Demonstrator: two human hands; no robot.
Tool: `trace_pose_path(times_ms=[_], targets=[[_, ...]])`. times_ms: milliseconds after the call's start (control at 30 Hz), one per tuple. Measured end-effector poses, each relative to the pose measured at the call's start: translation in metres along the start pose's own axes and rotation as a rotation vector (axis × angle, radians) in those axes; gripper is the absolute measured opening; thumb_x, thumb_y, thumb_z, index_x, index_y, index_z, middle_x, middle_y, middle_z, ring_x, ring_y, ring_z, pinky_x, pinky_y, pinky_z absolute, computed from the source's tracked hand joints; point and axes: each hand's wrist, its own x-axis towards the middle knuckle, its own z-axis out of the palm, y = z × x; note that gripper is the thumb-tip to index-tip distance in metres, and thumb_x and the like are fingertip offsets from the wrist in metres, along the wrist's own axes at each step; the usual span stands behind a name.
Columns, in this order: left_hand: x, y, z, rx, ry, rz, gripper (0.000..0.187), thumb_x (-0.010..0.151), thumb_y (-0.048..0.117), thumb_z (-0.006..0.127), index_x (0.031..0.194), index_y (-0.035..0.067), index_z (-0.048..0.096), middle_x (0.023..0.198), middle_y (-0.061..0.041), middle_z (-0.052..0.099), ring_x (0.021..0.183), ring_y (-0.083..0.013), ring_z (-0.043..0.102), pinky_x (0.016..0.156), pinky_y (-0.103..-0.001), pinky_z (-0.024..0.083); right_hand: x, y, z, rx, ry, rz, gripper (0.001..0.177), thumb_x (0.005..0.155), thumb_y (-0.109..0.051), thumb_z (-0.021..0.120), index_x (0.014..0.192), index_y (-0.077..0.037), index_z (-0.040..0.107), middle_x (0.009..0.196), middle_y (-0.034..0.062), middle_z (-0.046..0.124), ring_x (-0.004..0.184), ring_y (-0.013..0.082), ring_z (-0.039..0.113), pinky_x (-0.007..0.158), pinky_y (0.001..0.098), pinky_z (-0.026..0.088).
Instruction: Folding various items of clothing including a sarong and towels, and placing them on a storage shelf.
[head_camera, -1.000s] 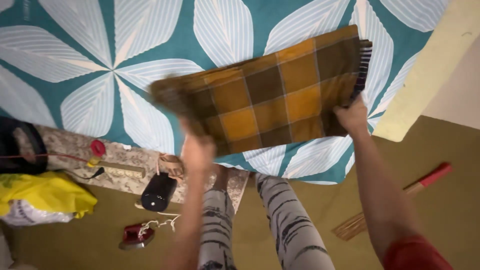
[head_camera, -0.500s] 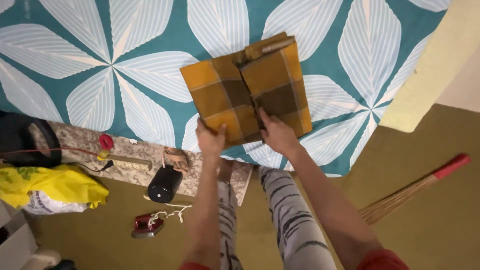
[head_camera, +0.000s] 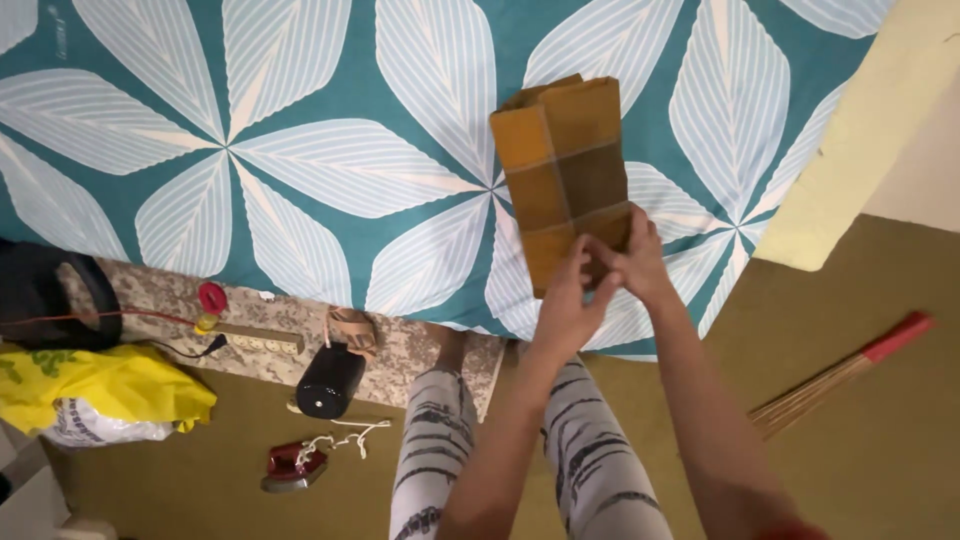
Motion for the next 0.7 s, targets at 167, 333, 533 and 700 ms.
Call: trace_pose_path(times_ms=[167, 333, 533, 700], targets=[[-0.040, -0.074, -0.040, -0.037, 0.122, -0.095, 0.056, 0.099, 0.030, 0.066, 0.147, 0.005, 0.053, 0.126, -0.018, 0.068, 0.097, -0.0270, 0.071, 0.088, -0.036, 0.057, -0.014, -0.049, 0.019, -0.142, 0.030, -0.155, 0.090, 0.085, -0.039, 0.084, 0.151, -0.004, 0.035, 0.128, 0.0318, 0.062, 0.115, 0.0441, 0.060, 0.097, 0.0479, 0.049], [-0.088, -0.113, -0.123, -0.145, 0.459, -0.045, 0.041, 0.111, 0.024, 0.059, 0.145, 0.002, 0.054, 0.118, -0.014, 0.069, 0.102, -0.0224, 0.067, 0.088, -0.035, 0.056, -0.063, -0.161, 0.060, 0.062, -0.184, -0.045, 0.088, 0.089, -0.029, 0.076, 0.157, -0.003, 0.027, 0.134, 0.0223, 0.064, 0.108, 0.0366, 0.067, 0.097, 0.0406, 0.052], [-0.136, -0.039, -0.239, -0.381, 0.641, -0.382, 0.059, 0.100, 0.029, 0.050, 0.152, 0.006, 0.037, 0.134, -0.014, 0.057, 0.111, -0.0234, 0.062, 0.086, -0.039, 0.056, -0.105, -0.257, 0.150, 0.315, -0.350, -0.377, 0.079, 0.096, -0.024, 0.076, 0.154, 0.002, 0.029, 0.148, 0.0263, 0.052, 0.136, 0.0349, 0.053, 0.110, 0.0411, 0.043], [-0.180, -0.089, -0.283, 0.123, 0.600, 0.091, 0.058, 0.103, 0.025, 0.061, 0.149, -0.005, 0.041, 0.144, -0.026, 0.051, 0.129, -0.0377, 0.053, 0.107, -0.045, 0.043, -0.108, -0.265, 0.177, 0.074, -0.336, -0.448, 0.070, 0.097, -0.020, 0.068, 0.155, -0.004, 0.033, 0.145, 0.0248, 0.052, 0.128, 0.0394, 0.056, 0.102, 0.0424, 0.047]])
